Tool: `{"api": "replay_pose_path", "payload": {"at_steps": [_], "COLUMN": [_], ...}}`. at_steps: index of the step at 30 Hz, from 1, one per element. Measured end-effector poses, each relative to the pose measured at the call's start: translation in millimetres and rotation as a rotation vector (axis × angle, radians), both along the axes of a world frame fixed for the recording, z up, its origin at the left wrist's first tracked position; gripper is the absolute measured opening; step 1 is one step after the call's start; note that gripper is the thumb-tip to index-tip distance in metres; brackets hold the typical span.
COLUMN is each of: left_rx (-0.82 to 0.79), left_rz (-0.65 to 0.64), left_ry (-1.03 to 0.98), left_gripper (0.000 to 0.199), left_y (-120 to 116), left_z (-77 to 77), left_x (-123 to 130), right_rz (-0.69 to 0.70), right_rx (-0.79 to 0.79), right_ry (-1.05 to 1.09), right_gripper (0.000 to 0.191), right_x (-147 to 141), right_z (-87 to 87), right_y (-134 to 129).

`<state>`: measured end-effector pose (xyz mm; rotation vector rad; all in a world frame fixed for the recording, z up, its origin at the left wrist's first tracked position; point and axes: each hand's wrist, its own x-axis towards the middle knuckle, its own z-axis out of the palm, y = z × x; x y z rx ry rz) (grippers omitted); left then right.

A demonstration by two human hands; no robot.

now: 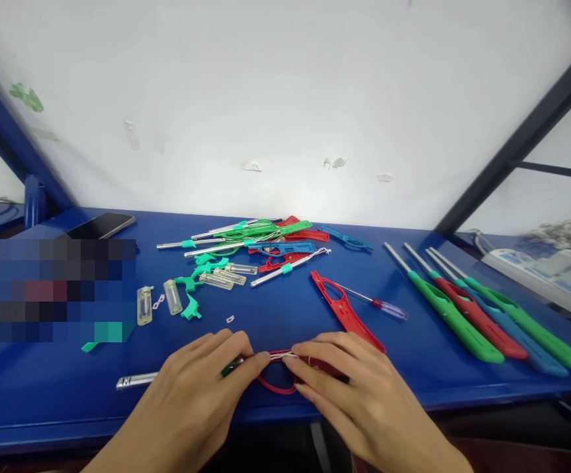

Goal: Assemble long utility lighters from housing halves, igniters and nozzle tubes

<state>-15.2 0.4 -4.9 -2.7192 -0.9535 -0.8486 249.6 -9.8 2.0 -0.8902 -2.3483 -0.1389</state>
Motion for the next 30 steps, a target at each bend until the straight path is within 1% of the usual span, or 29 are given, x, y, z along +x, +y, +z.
{"api": "replay_pose_path", "payload": {"at_steps": [4,9,14,17,21,25,30], "left_rx": [0.021,0.03,0.008,0.004,0.06,0.088,0.136], "left_rz": [0.008,0.005,-0.001,0.014,0.039,0.067,0.071], "left_ry": [0.018,0.052,0.037,0.038,0.05,0.052,0.059], "left_gripper": [0.046,0.051,0.045,0.046,0.049,0.047,0.048], "left_y": [1,0,0,0,-2,-3,-4], "left_z": [0.8,-0.5,-2.2,-2.8,-2.5,2.0,12.0], "left_x": [-1,-1,-1,-2,-1,2,7], "right_rz": [0.006,0.003,0.011,0.015,0.013,0.017,0.007], "right_rx": [-0.003,-0.022,-0.046,-0.043,-0.025,-0.012,-0.007], "right_ry": [-0.004,-0.005,-0.007,-0.005,0.024,0.029,0.013], "right_gripper": [0.033,0.032,0.03,0.03,0.03,0.029,0.029], "right_x": [0,1,1,0,0,-1,-2], "right_z": [-0.1,-1.7,-2.1,-1.6,-2.4,-3.4,-2.0], "right_y": [0,0,-1,-1,-1,0,0]}}
